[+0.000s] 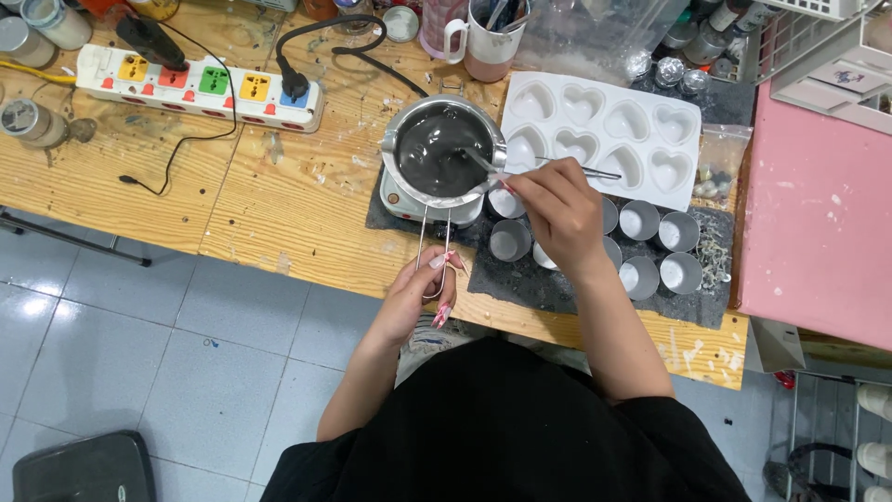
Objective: Scoop melted wax from a pot into small candle cups and molds using a spoon.
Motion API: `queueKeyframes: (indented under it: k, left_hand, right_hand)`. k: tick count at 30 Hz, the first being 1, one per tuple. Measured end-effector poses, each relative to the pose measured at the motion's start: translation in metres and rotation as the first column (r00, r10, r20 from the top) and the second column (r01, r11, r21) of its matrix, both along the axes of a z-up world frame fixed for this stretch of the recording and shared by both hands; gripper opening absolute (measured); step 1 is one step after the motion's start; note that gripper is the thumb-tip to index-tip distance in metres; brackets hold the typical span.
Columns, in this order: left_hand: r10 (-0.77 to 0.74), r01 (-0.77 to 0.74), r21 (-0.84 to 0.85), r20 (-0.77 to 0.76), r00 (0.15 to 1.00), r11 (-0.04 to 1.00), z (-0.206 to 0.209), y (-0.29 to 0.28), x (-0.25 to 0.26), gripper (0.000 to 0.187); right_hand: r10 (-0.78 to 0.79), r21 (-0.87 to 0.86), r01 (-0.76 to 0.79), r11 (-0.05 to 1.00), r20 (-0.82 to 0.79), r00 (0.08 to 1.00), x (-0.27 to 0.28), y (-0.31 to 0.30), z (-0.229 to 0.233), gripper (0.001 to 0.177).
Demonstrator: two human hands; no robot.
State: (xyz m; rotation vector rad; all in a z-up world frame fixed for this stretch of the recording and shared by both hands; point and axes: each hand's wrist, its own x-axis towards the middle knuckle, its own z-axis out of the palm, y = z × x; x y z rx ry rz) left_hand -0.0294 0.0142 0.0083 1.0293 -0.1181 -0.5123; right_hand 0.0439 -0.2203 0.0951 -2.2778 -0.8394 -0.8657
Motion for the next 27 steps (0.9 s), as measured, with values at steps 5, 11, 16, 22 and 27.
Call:
queueKeyframes:
  k: [5, 11, 16, 22, 27]
  left_hand:
    - [0.006, -0.006, 0.013, -0.015, 1.000, 1.000, 0.002, 0.003, -0.001, 0.034]
    - [0.006, -0.006, -0.006, -0.021, 1.000, 1.000, -0.001, 0.008, 0.001, 0.036]
    - [0.001, -0.001, -0.005, -0.011, 1.000, 1.000, -0.003, 0.008, 0.002, 0.037]
    - [0.003, -0.003, -0.017, -0.017, 1.000, 1.000, -0.002, 0.008, 0.001, 0.036]
    - [-0.007, 0.007, 0.013, -0.033, 0.999, 1.000, -0.004, 0.008, 0.001, 0.037]
  right_hand:
    - [0.076, -0.025, -0.078, 0.997, -0.046, 0.996, 0.006, 0.010, -0.003, 0.027]
    - [0.166, -0.006, -0.167, 0.986, -0.068, 0.984, 0.002, -0.001, -0.011, 0.033]
    - [0.092, 0.017, -0.091, 0.996, -0.054, 0.994, 0.000, -0.016, -0.017, 0.033]
    - [0.097, 0.143, -0.107, 0.984, 0.073, 0.993, -0.002, -0.024, -0.023, 0.026]
    - [-0.023, 0.409, -0.006, 0.913, 0.064, 0.998, -0.006, -0.030, -0.036, 0.017]
